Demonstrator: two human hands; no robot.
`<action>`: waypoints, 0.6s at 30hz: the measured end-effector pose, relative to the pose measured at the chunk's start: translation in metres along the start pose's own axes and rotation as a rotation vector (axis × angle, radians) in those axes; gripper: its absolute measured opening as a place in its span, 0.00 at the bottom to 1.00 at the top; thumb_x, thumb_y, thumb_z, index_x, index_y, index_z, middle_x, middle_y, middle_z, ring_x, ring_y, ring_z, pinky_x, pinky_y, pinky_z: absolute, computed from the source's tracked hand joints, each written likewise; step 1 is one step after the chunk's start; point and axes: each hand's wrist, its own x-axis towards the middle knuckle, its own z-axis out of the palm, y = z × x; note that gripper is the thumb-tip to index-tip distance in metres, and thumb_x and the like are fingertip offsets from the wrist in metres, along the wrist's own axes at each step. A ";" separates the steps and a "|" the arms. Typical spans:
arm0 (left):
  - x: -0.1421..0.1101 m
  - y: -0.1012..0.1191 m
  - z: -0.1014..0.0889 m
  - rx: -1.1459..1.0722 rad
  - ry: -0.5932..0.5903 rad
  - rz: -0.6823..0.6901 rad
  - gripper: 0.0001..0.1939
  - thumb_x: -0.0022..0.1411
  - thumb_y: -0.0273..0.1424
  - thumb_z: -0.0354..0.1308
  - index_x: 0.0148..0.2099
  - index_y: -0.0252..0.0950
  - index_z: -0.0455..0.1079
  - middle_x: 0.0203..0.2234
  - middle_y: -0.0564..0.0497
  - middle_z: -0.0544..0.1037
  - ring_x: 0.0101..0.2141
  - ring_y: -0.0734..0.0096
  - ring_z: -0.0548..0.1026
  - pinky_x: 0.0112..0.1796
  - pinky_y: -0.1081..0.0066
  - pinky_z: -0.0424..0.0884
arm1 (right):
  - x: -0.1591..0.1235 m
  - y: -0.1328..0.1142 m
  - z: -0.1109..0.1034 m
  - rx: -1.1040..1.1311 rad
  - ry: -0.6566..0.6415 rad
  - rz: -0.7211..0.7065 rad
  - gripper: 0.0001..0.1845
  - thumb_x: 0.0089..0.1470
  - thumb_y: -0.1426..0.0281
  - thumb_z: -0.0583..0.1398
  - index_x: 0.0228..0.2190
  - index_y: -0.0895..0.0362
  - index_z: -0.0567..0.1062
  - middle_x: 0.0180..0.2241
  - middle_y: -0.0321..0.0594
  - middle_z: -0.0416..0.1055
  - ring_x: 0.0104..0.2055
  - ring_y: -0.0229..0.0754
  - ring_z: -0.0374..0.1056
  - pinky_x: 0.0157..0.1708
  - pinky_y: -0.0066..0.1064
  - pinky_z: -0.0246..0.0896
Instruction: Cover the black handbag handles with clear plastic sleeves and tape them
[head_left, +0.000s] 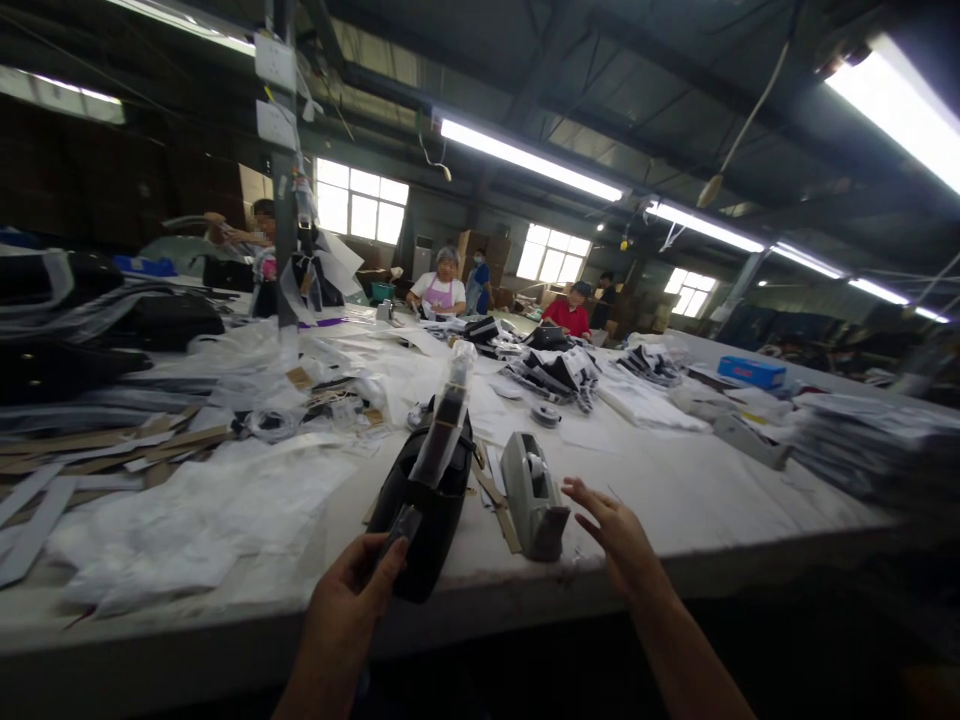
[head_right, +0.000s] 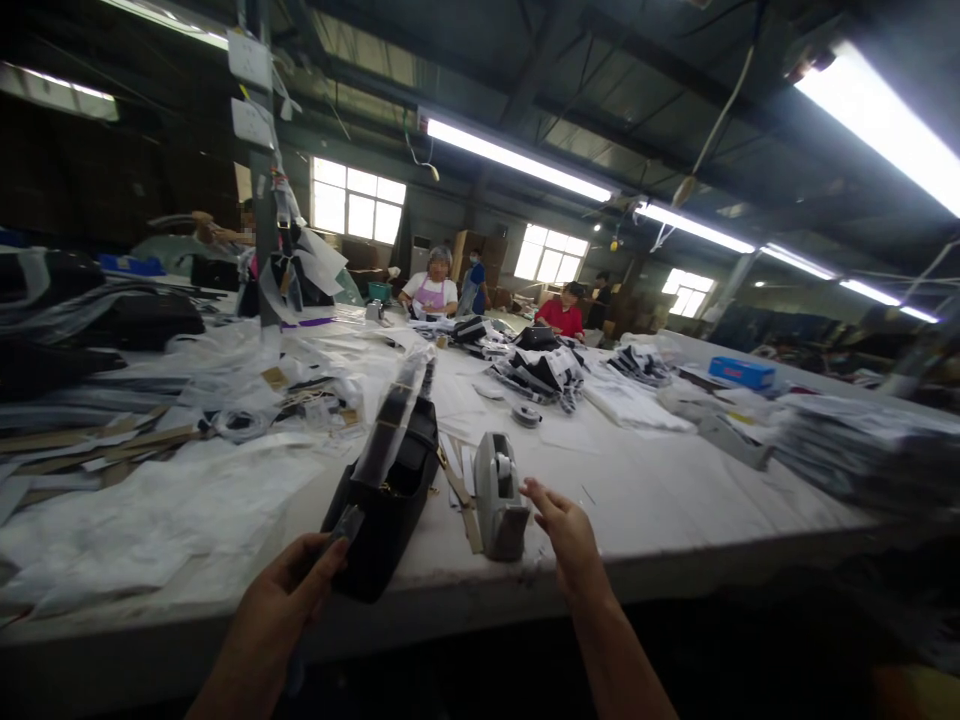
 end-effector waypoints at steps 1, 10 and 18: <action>0.001 -0.001 -0.001 -0.012 -0.032 -0.008 0.27 0.42 0.53 0.68 0.32 0.33 0.74 0.17 0.58 0.64 0.18 0.80 0.54 0.18 0.79 0.51 | -0.006 0.002 0.000 0.006 0.004 0.011 0.25 0.39 0.49 0.68 0.33 0.56 0.84 0.50 0.48 0.76 0.59 0.56 0.63 0.50 0.39 0.63; 0.006 -0.014 -0.007 -0.017 -0.096 -0.037 0.25 0.46 0.51 0.68 0.34 0.35 0.74 0.17 0.59 0.63 0.18 0.79 0.55 0.18 0.79 0.51 | -0.023 0.063 0.013 0.315 0.145 0.211 0.24 0.28 0.56 0.76 0.28 0.57 0.82 0.30 0.43 0.81 0.26 0.40 0.75 0.24 0.27 0.70; 0.005 -0.014 -0.006 -0.020 -0.075 -0.003 0.23 0.47 0.49 0.68 0.35 0.35 0.75 0.19 0.57 0.69 0.18 0.80 0.58 0.18 0.79 0.55 | -0.058 0.068 0.030 0.221 -0.007 0.043 0.18 0.40 0.57 0.73 0.28 0.58 0.81 0.23 0.37 0.77 0.22 0.33 0.67 0.24 0.22 0.64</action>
